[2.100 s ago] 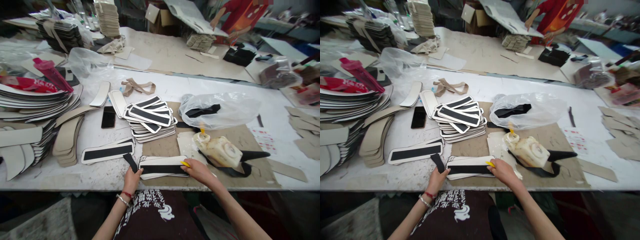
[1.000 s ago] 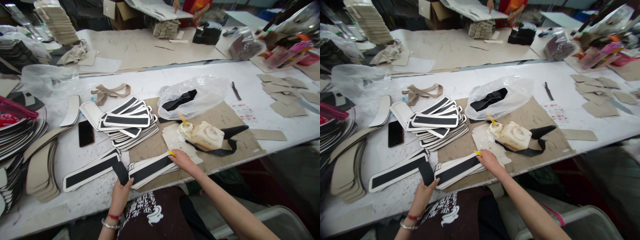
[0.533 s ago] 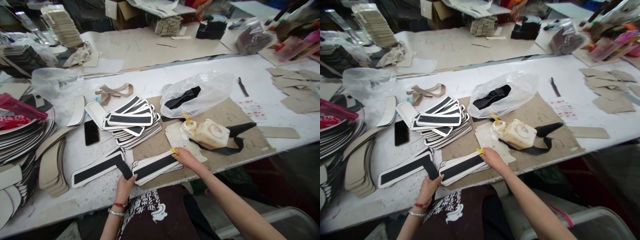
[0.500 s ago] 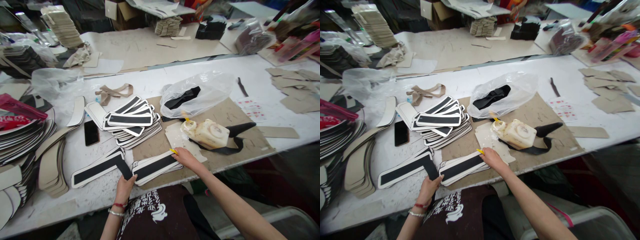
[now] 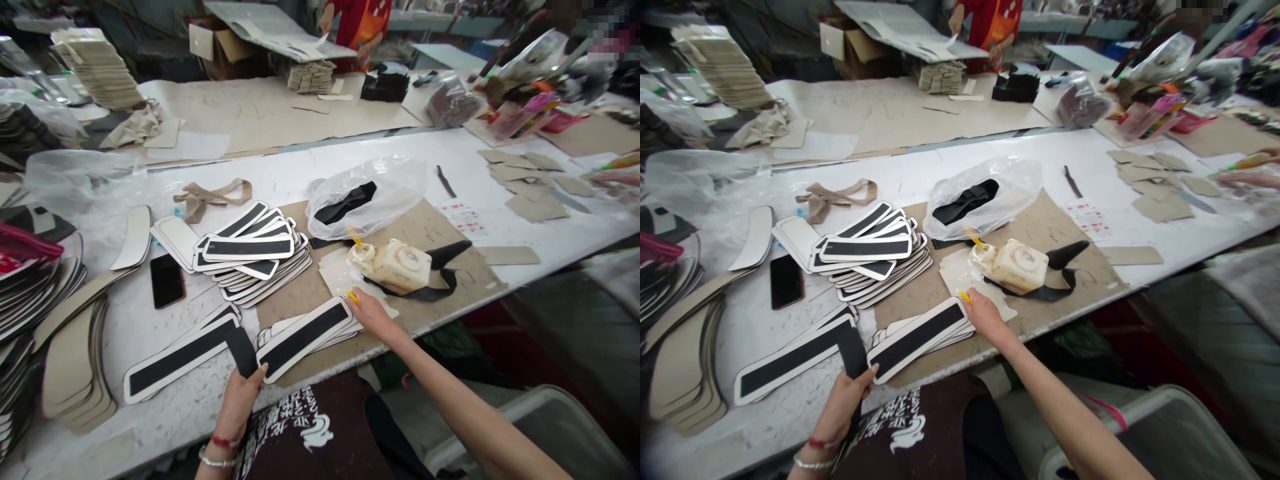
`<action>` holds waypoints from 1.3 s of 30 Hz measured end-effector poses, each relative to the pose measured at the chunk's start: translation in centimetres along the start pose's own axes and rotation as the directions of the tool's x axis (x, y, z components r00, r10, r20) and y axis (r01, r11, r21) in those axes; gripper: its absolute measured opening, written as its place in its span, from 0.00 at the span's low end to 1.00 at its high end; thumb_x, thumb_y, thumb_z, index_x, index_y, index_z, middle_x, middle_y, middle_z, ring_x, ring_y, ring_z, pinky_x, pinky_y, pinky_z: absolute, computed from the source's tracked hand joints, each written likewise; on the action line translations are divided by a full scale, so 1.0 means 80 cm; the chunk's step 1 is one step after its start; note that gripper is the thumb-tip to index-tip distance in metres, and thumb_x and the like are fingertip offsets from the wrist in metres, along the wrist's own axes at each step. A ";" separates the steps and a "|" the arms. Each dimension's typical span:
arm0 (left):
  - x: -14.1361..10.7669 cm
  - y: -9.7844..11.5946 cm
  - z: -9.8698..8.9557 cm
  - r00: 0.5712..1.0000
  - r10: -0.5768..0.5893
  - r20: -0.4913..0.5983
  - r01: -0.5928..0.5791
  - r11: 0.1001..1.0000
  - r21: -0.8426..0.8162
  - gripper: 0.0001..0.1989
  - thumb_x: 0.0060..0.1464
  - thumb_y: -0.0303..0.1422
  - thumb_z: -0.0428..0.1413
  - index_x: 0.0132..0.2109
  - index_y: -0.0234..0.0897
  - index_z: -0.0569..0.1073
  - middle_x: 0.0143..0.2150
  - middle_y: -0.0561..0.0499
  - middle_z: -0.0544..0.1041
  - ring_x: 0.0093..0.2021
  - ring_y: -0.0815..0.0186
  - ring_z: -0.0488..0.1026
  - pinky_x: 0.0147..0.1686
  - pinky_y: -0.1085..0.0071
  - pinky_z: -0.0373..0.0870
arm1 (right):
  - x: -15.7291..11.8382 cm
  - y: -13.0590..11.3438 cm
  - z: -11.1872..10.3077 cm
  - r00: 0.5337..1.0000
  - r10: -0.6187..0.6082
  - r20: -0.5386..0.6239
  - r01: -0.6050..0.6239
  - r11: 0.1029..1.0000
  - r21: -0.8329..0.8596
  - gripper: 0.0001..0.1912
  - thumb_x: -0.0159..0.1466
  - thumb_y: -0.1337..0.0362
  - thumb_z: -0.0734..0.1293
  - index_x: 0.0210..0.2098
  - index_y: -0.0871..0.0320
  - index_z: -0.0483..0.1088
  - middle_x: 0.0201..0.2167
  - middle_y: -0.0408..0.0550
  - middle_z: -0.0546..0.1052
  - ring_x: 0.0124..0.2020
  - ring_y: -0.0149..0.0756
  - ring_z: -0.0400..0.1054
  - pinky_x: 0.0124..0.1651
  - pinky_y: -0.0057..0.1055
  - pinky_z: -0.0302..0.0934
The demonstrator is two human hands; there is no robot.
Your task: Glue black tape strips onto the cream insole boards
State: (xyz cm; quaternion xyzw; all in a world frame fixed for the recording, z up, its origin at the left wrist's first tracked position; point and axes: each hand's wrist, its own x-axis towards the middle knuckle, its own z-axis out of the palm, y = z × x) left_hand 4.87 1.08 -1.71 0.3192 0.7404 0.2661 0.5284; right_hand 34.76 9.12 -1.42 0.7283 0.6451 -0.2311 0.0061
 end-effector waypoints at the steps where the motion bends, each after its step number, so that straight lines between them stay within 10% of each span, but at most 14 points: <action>1: 0.000 0.000 -0.002 0.999 -0.018 0.031 0.019 0.999 -0.032 0.15 0.39 0.42 0.59 0.26 0.35 0.65 0.16 0.57 0.64 0.18 0.71 0.59 0.18 0.74 0.56 | -0.001 0.001 -0.001 1.000 -0.015 -0.017 0.015 1.000 0.000 0.10 0.65 0.60 0.54 0.37 0.59 0.62 0.33 0.50 0.72 0.36 0.36 0.66 0.36 0.27 0.52; 11: -0.004 0.011 -0.041 0.981 0.004 0.196 0.027 0.987 -0.157 0.20 0.40 0.44 0.59 0.19 0.36 0.61 0.16 0.56 0.63 0.18 0.73 0.56 0.22 0.74 0.54 | -0.025 -0.014 -0.021 0.990 -0.128 -0.052 0.137 0.958 0.251 0.14 0.63 0.57 0.54 0.26 0.57 0.62 0.25 0.44 0.66 0.30 0.33 0.61 0.35 0.28 0.53; 17: -0.010 0.014 -0.051 0.982 0.005 0.191 0.025 0.988 -0.155 0.20 0.40 0.45 0.59 0.20 0.37 0.59 0.17 0.57 0.61 0.20 0.72 0.55 0.22 0.74 0.53 | -0.047 -0.043 -0.039 0.986 -0.141 0.090 0.038 0.715 0.698 0.12 0.56 0.55 0.60 0.25 0.58 0.61 0.22 0.40 0.63 0.25 0.30 0.57 0.29 0.26 0.53; 24: -0.009 0.008 -0.054 0.985 0.023 0.169 0.010 0.981 -0.193 0.20 0.41 0.44 0.59 0.23 0.38 0.58 0.19 0.59 0.60 0.21 0.72 0.54 0.22 0.75 0.54 | -0.065 -0.061 -0.048 0.996 -0.071 -0.051 0.087 0.773 0.628 0.12 0.56 0.55 0.59 0.24 0.58 0.61 0.24 0.43 0.64 0.28 0.32 0.57 0.30 0.27 0.53; 39: -0.017 0.022 -0.063 0.952 -0.040 0.304 0.159 0.912 -0.378 0.18 0.42 0.40 0.61 0.24 0.37 0.59 0.17 0.59 0.60 0.19 0.74 0.53 0.19 0.77 0.52 | -0.075 -0.049 -0.047 0.982 -0.148 0.115 -0.023 0.516 0.856 0.10 0.56 0.58 0.62 0.31 0.59 0.63 0.28 0.42 0.67 0.30 0.30 0.60 0.32 0.26 0.56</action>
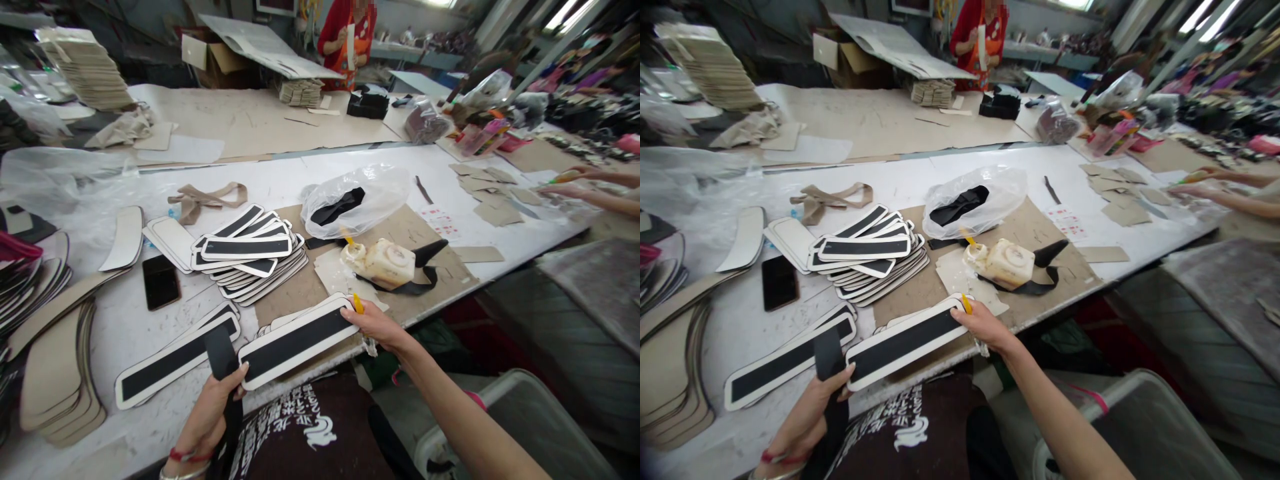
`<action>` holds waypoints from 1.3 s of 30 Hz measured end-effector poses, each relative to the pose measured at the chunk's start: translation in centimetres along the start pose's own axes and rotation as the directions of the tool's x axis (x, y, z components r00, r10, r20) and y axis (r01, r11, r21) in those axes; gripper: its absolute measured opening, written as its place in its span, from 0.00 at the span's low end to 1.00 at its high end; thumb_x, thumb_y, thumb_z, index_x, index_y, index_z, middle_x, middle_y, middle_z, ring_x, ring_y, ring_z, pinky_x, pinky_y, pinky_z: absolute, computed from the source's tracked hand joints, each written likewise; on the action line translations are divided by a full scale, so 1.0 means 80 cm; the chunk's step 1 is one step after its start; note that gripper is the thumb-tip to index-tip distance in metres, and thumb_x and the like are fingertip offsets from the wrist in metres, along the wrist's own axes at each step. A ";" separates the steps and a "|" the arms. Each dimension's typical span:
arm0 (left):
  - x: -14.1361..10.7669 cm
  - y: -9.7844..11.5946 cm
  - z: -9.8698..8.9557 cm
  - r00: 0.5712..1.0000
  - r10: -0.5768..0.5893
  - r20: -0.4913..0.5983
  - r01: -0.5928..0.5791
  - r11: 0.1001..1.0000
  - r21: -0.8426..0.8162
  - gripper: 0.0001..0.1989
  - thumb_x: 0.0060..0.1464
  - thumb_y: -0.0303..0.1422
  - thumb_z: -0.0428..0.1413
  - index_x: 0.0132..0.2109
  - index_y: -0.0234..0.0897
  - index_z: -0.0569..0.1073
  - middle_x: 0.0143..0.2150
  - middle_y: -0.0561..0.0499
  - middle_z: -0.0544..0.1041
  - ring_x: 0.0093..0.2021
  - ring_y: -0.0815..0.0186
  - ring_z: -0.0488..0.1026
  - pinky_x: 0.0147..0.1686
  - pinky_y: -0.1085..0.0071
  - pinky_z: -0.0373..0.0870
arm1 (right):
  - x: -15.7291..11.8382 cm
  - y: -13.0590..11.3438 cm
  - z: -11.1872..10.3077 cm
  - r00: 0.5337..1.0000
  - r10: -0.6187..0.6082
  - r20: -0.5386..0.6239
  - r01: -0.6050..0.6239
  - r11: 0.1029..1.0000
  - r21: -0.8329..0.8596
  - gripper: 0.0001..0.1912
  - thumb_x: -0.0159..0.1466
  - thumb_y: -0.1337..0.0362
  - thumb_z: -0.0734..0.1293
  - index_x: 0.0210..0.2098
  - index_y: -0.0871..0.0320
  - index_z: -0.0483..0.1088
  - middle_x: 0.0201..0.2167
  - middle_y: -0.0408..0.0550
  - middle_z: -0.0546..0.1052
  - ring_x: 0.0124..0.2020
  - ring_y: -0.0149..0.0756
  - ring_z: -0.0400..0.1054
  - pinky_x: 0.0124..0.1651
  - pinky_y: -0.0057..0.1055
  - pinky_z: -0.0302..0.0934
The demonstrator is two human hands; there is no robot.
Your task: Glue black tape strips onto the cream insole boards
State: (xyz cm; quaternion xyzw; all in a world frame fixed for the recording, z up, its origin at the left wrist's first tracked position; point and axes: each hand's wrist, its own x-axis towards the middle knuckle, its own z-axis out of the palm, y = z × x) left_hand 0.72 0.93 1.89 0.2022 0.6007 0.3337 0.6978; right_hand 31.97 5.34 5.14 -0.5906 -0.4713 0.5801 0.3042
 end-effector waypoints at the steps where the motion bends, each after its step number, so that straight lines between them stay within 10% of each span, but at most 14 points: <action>1: 0.000 0.000 0.000 1.000 -0.009 0.005 0.009 1.000 -0.026 0.18 0.42 0.40 0.61 0.24 0.37 0.59 0.17 0.59 0.60 0.19 0.74 0.53 0.19 0.77 0.52 | 0.000 0.001 -0.001 1.000 0.011 0.002 -0.011 1.000 0.020 0.11 0.56 0.57 0.63 0.31 0.59 0.63 0.27 0.42 0.66 0.29 0.30 0.59 0.31 0.25 0.56; 11: 0.002 0.006 0.014 0.998 0.023 -0.058 -0.024 1.000 -0.017 0.17 0.38 0.38 0.63 0.27 0.35 0.63 0.20 0.58 0.62 0.20 0.76 0.54 0.18 0.79 0.52 | 0.005 0.004 -0.005 0.996 0.093 -0.004 -0.092 0.985 0.147 0.19 0.55 0.48 0.62 0.22 0.56 0.55 0.15 0.35 0.55 0.17 0.24 0.46 0.20 0.25 0.43; 39: 0.007 -0.002 0.045 0.906 0.164 -0.389 -0.202 0.978 -0.057 0.22 0.44 0.44 0.59 0.44 0.33 0.71 0.38 0.45 0.75 0.34 0.63 0.72 0.24 0.74 0.65 | 0.037 0.026 0.011 0.989 0.120 -0.086 -0.115 0.992 0.060 0.13 0.52 0.53 0.65 0.26 0.57 0.63 0.19 0.37 0.58 0.18 0.25 0.52 0.18 0.24 0.52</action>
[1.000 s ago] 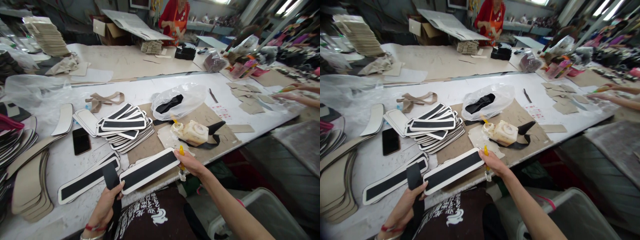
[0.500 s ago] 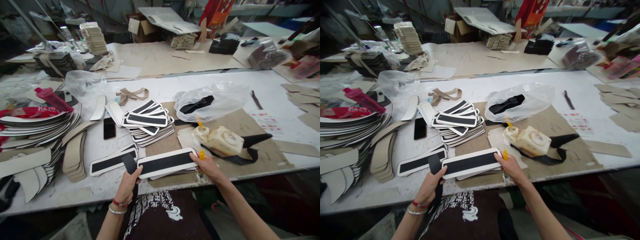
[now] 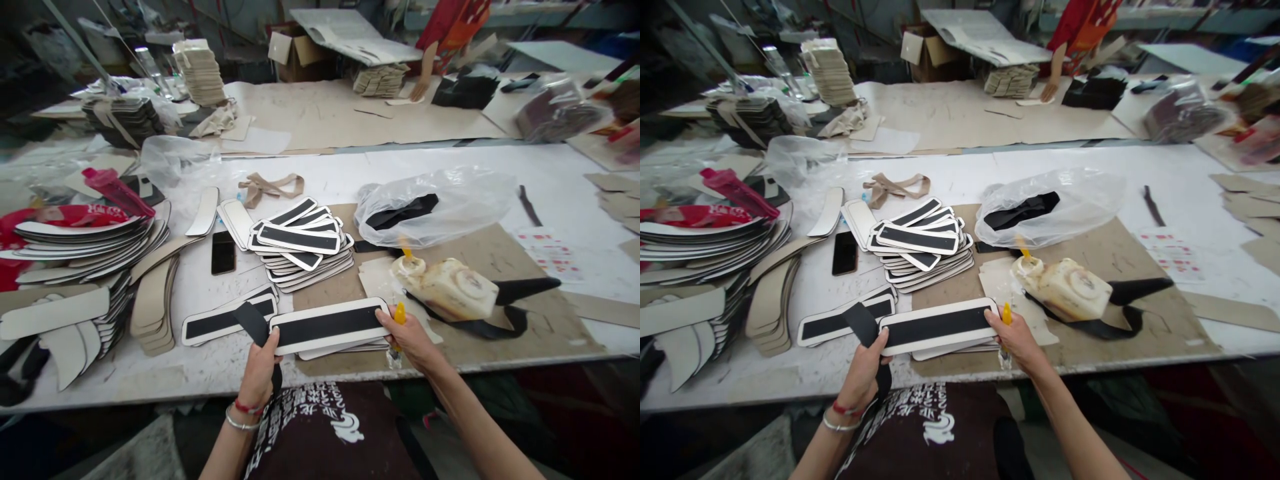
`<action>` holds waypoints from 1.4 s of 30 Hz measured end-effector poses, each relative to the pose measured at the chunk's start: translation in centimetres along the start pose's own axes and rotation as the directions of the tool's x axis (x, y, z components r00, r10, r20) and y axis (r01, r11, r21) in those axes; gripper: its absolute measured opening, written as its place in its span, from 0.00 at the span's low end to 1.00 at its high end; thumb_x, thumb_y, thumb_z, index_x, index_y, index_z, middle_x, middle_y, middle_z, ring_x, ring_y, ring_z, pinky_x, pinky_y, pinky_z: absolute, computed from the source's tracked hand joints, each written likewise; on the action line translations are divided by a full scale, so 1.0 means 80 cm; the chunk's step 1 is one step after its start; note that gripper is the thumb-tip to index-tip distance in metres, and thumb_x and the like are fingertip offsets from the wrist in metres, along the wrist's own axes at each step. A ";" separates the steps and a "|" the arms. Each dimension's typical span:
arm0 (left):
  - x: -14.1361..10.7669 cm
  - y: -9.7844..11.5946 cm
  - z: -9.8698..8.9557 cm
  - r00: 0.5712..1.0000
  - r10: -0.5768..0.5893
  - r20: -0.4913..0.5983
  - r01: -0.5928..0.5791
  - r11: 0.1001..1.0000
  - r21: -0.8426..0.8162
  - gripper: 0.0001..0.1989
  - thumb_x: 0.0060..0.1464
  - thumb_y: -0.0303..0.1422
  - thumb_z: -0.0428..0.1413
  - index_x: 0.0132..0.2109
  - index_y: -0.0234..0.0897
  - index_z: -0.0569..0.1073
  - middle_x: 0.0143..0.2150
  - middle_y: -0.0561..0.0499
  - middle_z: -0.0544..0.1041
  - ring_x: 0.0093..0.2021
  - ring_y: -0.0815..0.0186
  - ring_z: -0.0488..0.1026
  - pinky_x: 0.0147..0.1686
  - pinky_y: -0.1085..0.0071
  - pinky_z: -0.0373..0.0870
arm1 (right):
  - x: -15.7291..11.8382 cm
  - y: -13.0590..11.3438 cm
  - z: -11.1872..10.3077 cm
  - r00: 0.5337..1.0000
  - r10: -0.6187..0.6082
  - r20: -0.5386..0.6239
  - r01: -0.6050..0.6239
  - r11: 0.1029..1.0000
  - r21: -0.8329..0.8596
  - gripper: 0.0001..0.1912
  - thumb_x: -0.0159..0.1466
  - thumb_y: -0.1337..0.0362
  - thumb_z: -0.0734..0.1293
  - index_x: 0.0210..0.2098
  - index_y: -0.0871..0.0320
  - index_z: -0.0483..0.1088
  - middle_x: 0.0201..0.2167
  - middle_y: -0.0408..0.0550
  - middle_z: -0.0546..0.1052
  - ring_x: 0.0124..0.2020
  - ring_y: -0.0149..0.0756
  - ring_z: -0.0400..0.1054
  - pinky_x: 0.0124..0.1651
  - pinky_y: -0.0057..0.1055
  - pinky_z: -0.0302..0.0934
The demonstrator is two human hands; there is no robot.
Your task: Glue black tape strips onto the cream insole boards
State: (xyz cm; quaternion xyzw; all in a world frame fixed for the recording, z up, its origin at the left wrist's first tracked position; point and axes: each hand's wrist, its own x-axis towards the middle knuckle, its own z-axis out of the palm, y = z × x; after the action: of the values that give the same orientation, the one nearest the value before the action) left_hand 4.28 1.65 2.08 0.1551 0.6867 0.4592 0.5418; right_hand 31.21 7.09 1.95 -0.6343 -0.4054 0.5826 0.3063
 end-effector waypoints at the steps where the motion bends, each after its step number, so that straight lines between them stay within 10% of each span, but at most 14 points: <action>1: 0.000 0.001 0.002 1.000 -0.013 -0.004 0.013 1.000 0.002 0.22 0.45 0.43 0.58 0.45 0.34 0.70 0.40 0.44 0.75 0.36 0.63 0.72 0.25 0.74 0.66 | 0.000 0.000 0.000 1.000 0.000 0.001 0.000 1.000 0.004 0.13 0.52 0.53 0.65 0.26 0.56 0.63 0.19 0.37 0.58 0.18 0.26 0.52 0.18 0.24 0.52; 18: 0.013 0.031 0.010 0.999 -0.038 -0.037 0.037 0.999 -0.016 0.19 0.48 0.42 0.56 0.44 0.33 0.72 0.39 0.44 0.76 0.39 0.60 0.72 0.24 0.74 0.66 | 0.014 -0.020 0.016 0.988 0.097 0.117 -0.130 0.937 0.325 0.20 0.53 0.49 0.66 0.25 0.57 0.57 0.16 0.33 0.54 0.14 0.19 0.44 0.15 0.19 0.42; 28: 0.047 0.044 0.008 0.987 0.156 -0.047 -0.153 0.986 0.067 0.20 0.48 0.44 0.56 0.45 0.36 0.72 0.45 0.47 0.75 0.44 0.60 0.71 0.41 0.70 0.67 | 0.043 -0.042 0.029 0.995 0.059 -0.080 -0.053 0.996 0.072 0.21 0.49 0.47 0.67 0.25 0.59 0.62 0.17 0.36 0.56 0.16 0.22 0.49 0.14 0.21 0.48; 42: 0.059 0.045 0.002 0.979 0.183 -0.089 -0.170 0.976 0.137 0.19 0.48 0.43 0.56 0.43 0.33 0.72 0.42 0.45 0.76 0.45 0.58 0.71 0.46 0.65 0.66 | 0.054 -0.045 0.035 0.999 -0.001 -0.038 -0.003 0.996 -0.091 0.20 0.52 0.48 0.65 0.22 0.57 0.57 0.15 0.35 0.54 0.15 0.22 0.49 0.16 0.22 0.47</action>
State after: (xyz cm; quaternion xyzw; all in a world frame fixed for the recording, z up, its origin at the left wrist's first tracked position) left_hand 1.69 6.98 2.16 0.2266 0.7247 0.4676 0.4525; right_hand 27.84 12.38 2.54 -0.6587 -0.4254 0.5516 0.2844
